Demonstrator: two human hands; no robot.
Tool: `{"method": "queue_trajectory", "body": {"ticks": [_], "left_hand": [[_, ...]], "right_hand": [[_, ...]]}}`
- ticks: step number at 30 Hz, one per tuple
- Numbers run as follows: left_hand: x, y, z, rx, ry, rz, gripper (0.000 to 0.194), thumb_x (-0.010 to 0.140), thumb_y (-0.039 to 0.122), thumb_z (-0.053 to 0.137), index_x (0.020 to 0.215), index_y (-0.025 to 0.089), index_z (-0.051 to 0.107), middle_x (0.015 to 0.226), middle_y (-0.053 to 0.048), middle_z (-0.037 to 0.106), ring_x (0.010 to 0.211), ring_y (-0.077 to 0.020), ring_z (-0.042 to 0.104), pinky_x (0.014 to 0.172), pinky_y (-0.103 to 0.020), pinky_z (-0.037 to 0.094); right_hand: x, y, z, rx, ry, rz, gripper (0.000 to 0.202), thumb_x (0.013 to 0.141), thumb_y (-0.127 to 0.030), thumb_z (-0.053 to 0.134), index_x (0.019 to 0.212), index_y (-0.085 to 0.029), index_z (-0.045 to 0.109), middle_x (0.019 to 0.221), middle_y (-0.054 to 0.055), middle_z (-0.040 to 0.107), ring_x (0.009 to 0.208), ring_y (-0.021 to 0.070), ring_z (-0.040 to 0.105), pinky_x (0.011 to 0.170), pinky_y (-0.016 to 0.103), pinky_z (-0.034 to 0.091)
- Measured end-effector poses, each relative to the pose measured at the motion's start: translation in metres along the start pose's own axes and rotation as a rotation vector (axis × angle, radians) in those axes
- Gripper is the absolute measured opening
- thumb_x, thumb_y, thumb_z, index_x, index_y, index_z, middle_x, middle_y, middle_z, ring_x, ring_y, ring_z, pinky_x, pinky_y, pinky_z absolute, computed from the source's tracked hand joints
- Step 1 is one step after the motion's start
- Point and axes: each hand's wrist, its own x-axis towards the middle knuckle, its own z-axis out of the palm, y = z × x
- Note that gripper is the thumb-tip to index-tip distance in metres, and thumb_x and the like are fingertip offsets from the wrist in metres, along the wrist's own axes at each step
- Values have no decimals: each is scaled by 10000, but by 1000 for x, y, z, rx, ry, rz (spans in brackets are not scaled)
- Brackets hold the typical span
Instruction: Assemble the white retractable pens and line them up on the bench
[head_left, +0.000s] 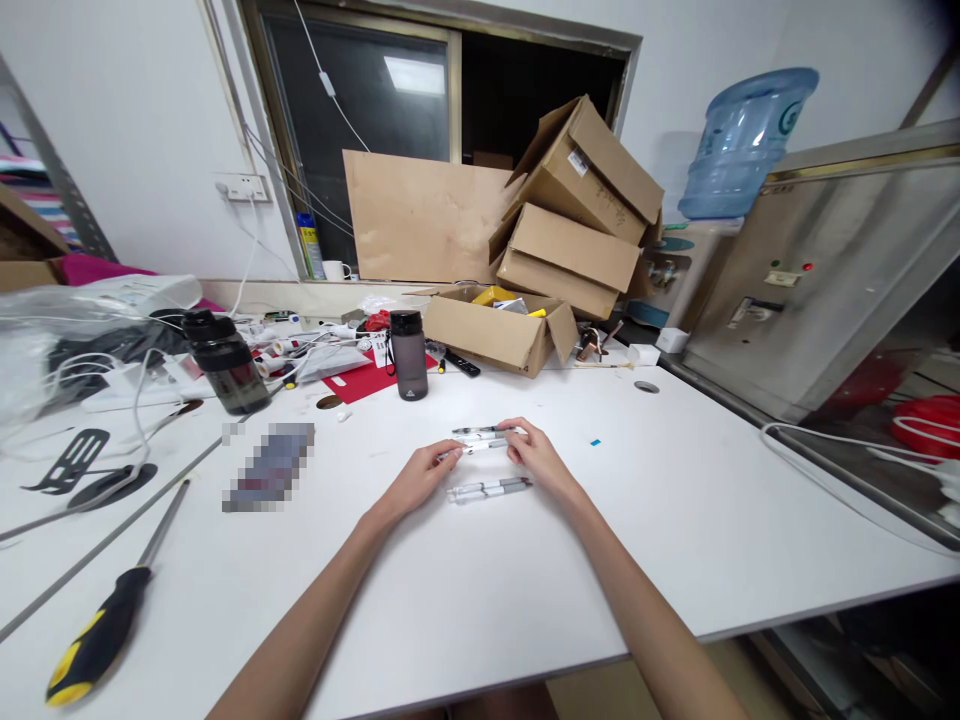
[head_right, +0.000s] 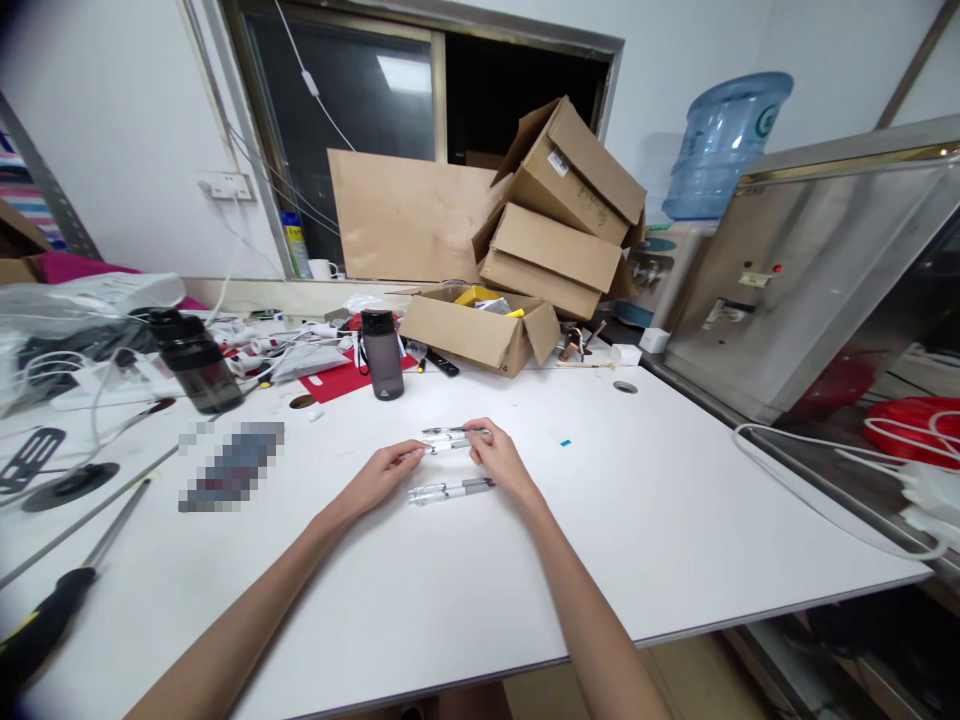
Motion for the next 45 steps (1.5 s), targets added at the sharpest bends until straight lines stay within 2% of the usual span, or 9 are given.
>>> {"method": "queue_trajectory", "body": {"ticks": [2, 7, 11, 16, 21, 25, 32, 38, 45], "left_hand": [[0, 1, 0, -13, -2, 4, 425, 988, 498, 481, 1130, 182, 727, 1150, -66, 738, 1018, -266, 641, 947, -327, 452], [-1, 4, 1, 3, -16, -3, 426, 991, 503, 472, 1102, 177, 722, 1062, -62, 740, 950, -256, 636, 883, -315, 458], [-1, 4, 2, 17, -31, 5, 431, 989, 517, 463, 1070, 181, 721, 1009, -51, 731, 902, -247, 620, 836, -306, 456], [-1, 5, 2, 21, -22, 0, 453, 983, 529, 447, 1051, 173, 718, 895, -40, 699, 818, -232, 583, 770, -300, 451], [-1, 6, 1, 5, -32, 7, 450, 980, 535, 450, 1047, 180, 717, 934, -44, 703, 841, -234, 584, 791, -302, 450], [-1, 5, 0, 12, -22, 6, 454, 992, 538, 426, 990, 179, 705, 858, -27, 672, 808, -221, 571, 765, -288, 439], [-2, 7, 1, 8, -32, 16, 434, 1003, 522, 419, 987, 186, 693, 830, -13, 646, 772, -205, 548, 745, -277, 418], [1, 4, 0, 2, -23, -2, 472, 996, 556, 407, 893, 178, 670, 742, 0, 591, 716, -188, 507, 693, -270, 405], [0, 10, -3, -4, 13, 26, 412, 966, 513, 491, 889, 182, 724, 811, -11, 675, 785, -206, 577, 751, -278, 429]], "right_hand": [[-1, -1, 0, -16, 3, 56, 346, 922, -452, 474, 1035, -196, 676, 541, -66, 437, 483, 133, 361, 497, 247, 287], [-4, -4, 0, -17, -17, -32, 286, 868, -350, 540, 1096, -232, 668, 711, -37, 559, 593, 134, 452, 548, 235, 330], [-4, -4, 0, -13, -41, 65, 311, 919, -436, 476, 1030, -215, 664, 536, -71, 426, 474, 129, 336, 489, 244, 263], [-3, -3, 0, -42, -27, -36, 235, 846, -312, 543, 1032, -236, 663, 730, -37, 573, 593, 132, 454, 556, 235, 335], [-3, -2, 1, -15, -68, 68, 285, 912, -408, 476, 1025, -216, 653, 557, -70, 448, 488, 128, 338, 491, 241, 260], [-3, -3, 0, -9, -47, -22, 253, 853, -343, 536, 1038, -229, 666, 706, -38, 550, 594, 136, 440, 542, 234, 328], [-3, -5, 6, -2, -23, 80, 290, 919, -423, 475, 955, -214, 672, 528, -72, 382, 482, 134, 310, 494, 253, 240], [0, -1, 8, -23, 56, -90, 237, 900, -369, 516, 978, -225, 688, 815, -2, 624, 747, 179, 533, 692, 270, 392], [2, -1, 9, 61, 24, -109, 243, 922, -363, 504, 1012, -225, 683, 788, -8, 586, 721, 173, 512, 683, 274, 385]]}}
